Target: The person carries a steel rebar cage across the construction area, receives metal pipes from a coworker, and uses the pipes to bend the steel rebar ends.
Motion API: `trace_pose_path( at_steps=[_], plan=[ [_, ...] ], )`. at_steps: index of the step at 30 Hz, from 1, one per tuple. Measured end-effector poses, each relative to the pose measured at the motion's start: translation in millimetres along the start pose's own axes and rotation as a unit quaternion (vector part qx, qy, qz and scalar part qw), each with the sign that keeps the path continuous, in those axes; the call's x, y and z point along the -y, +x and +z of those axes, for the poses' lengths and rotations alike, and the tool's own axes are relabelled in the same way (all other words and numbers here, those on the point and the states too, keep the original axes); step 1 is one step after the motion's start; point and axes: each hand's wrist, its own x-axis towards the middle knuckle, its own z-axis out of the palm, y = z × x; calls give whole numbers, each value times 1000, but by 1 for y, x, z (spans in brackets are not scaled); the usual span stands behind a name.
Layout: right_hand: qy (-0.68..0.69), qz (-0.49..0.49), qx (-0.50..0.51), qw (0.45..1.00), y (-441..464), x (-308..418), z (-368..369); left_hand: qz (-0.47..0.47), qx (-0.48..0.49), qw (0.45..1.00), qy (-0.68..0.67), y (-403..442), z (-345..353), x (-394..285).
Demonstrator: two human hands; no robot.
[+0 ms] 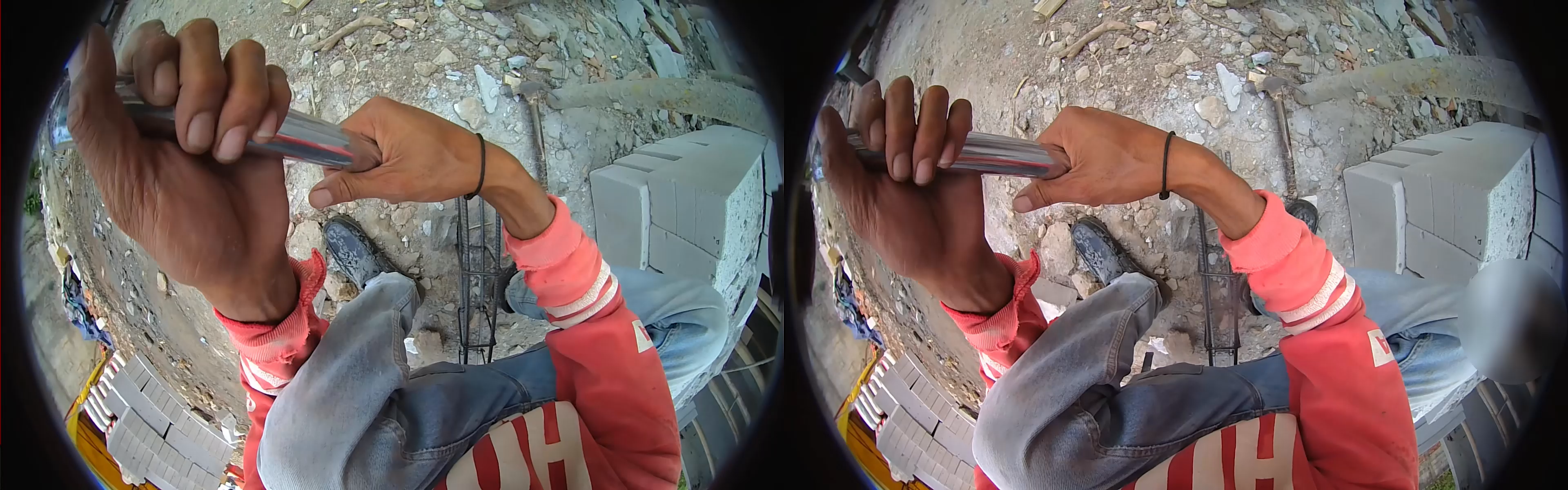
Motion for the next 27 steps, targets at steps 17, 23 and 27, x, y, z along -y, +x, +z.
trace_pose_path(
  at_steps=[17, 23, 27],
  plan=[
    [-328, 6, 202, 923, 80, -6, -59, 54, -252, 939, 226, -30, -33, -37],
    [-531, 238, 55, 811, -21, 100, -130, 12, -397, 886, 238, -36, 15, -136],
    [-412, 327, 100, 845, -173, 173, -104, -28, -438, 810, 390, -73, 82, -213]
  ],
)
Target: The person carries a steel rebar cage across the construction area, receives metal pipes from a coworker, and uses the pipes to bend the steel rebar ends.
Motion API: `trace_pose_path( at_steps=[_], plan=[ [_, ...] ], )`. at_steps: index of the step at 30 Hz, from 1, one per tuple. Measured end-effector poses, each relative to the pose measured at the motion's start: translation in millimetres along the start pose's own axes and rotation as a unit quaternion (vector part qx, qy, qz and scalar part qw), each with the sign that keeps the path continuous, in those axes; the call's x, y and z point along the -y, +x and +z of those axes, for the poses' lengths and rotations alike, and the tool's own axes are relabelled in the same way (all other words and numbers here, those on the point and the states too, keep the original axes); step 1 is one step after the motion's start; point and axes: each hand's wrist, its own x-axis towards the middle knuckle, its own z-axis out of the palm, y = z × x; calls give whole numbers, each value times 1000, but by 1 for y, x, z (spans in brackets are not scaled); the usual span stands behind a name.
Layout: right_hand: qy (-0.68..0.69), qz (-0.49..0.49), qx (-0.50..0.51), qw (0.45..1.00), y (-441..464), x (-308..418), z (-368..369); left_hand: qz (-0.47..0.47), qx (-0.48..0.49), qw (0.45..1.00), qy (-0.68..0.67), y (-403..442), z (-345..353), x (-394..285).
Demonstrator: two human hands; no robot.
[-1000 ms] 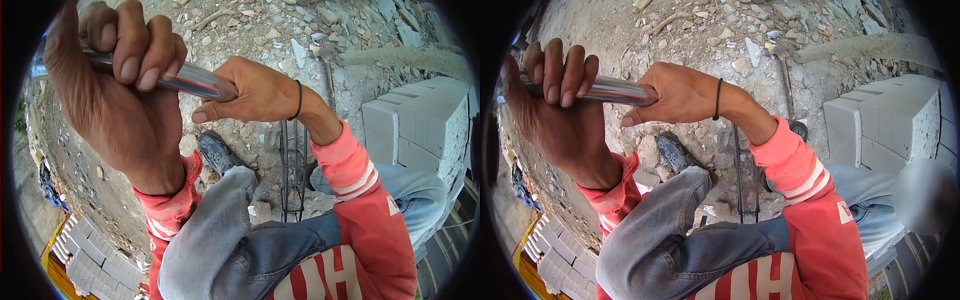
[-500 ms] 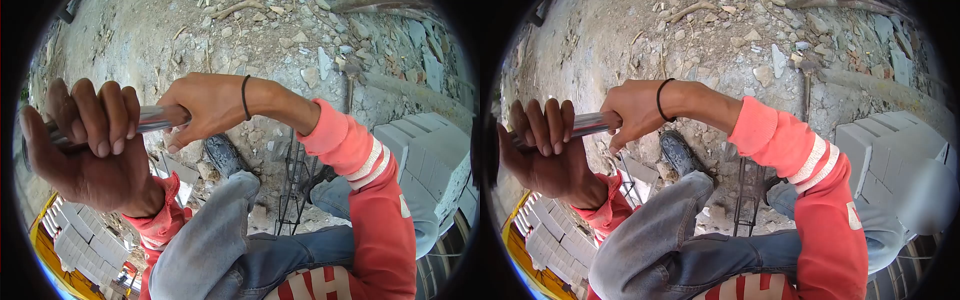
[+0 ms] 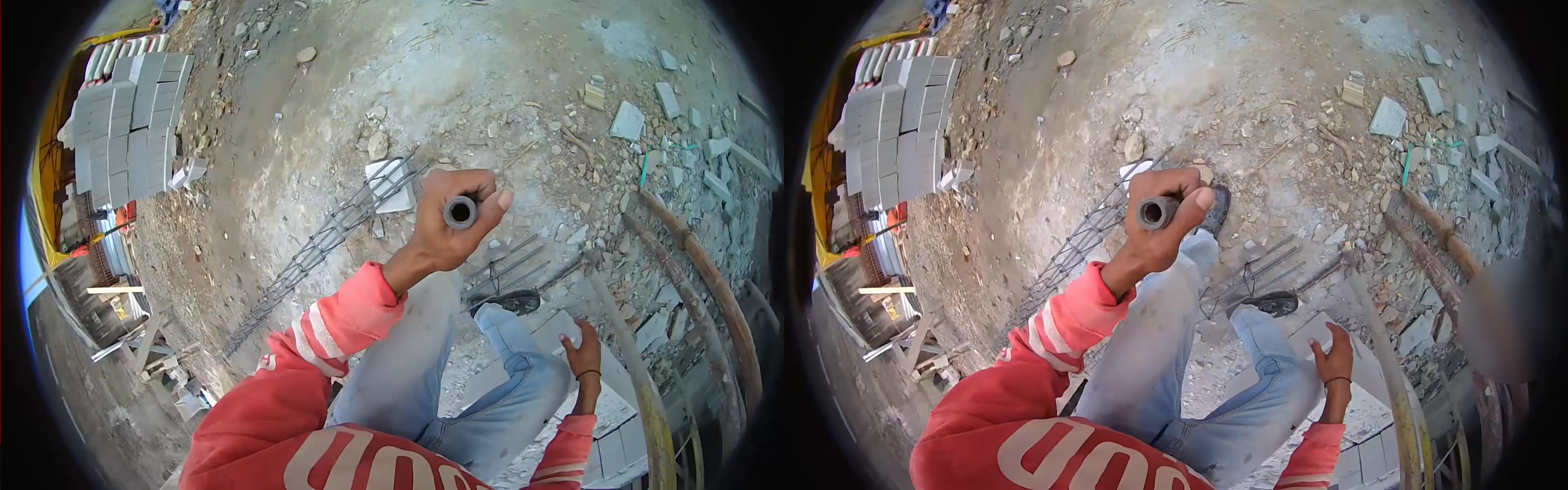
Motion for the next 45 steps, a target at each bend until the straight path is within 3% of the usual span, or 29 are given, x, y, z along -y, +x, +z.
trace_pose_path(
  at_steps=[2, 3, 4, 6, 8, 9, 10, 12, 13, 14, 15, 17, 19, 22, 24, 27, 28, 29, 30, 31, 32, 34, 36, 38, 39, 40, 42, 44, 45],
  plan=[
    [-8, 108, 138, 984, -79, 51, 13, -21, -41, 998, 43, -34, -26, -39],
    [56, -14, -31, 998, -110, 54, 33, -16, -82, 995, 49, -55, -41, -51],
    [59, -34, -45, 997, -135, 78, 31, -35, -100, 991, 81, -79, -54, -58],
    [63, -60, 51, 995, -164, 91, 20, -56, -151, 981, 110, -133, -70, -81],
    [51, -99, 131, 985, -178, 106, -1, -149, -202, 955, 159, -198, -92, -106],
    [21, -186, 82, 979, -181, 101, -9, -150, -237, 947, 156, -232, -97, -121],
    [5, -208, 93, 974, -182, 88, -15, -203, -254, 928, 184, -266, -102, -136],
    [150, -35, 187, 970, -166, 59, -46, -254, -303, 897, 200, -329, -107, -159],
    [61, -59, 152, 985, -166, 59, -70, -323, -316, 869, 199, -361, -107, -169],
    [56, -64, 133, 987, -160, 34, -88, -393, -327, 837, 193, -393, -104, -177],
    [53, -68, 118, 989, -149, 19, -99, -398, -358, 825, 182, -425, -98, -180],
    [-119, -14, 128, 985, -163, 62, -149, -474, -405, 769, 138, -485, -84, -183],
    [79, 86, 273, 955, -125, 26, -184, -499, -465, 725, 96, -534, -65, -194],
    [89, 113, 233, 962, -100, 98, -200, -514, -548, 658, 55, -607, -16, -166],
    [92, 93, 194, 972, -86, 153, -195, -561, -613, 557, 7, -632, 16, -160],
    [71, 19, 159, 984, -61, 244, -155, -567, -638, 517, -66, -663, 67, -125],
    [47, -22, 156, 986, -53, 277, -134, -577, -659, 474, -88, -668, 81, -114],
    [9, -66, 165, 984, -39, 309, -107, -586, -676, 431, -112, -672, 95, -100],
    [-27, -111, 170, 979, -23, 339, -81, -584, -680, 426, -125, -681, 112, -81],
    [-86, -210, 164, 960, -31, 378, -55, -580, -688, 389, -200, -691, 129, -58],
    [-142, -310, 159, 926, -42, 422, -24, -570, -693, 348, -272, -697, 132, -42],
    [-146, -351, 184, 906, -77, 501, 39, -539, -720, 276, -339, -707, 105, -67],
    [-141, -400, 213, 880, -113, 568, 114, -503, -752, 204, -375, -733, 94, -39],
    [-205, -425, 191, 861, -129, 615, 192, -488, -778, 176, -355, -760, 57, -16],
    [-171, -334, 244, 894, -163, 645, 224, -499, -785, 155, -332, -782, 39, -11],
    [-186, -335, 251, 889, -183, 662, 251, -501, -783, 140, -340, -800, 19, -13],
    [-223, -323, 309, 866, -186, 697, 319, -412, -828, 94, -368, -849, -63, -8],
    [-247, -315, 327, 856, -203, 734, 374, -296, -885, 130, -335, -900, -144, -39],
    [-276, -296, 326, 854, -224, 757, 399, -265, -905, 116, -311, -926, -180, -45]
  ],
)
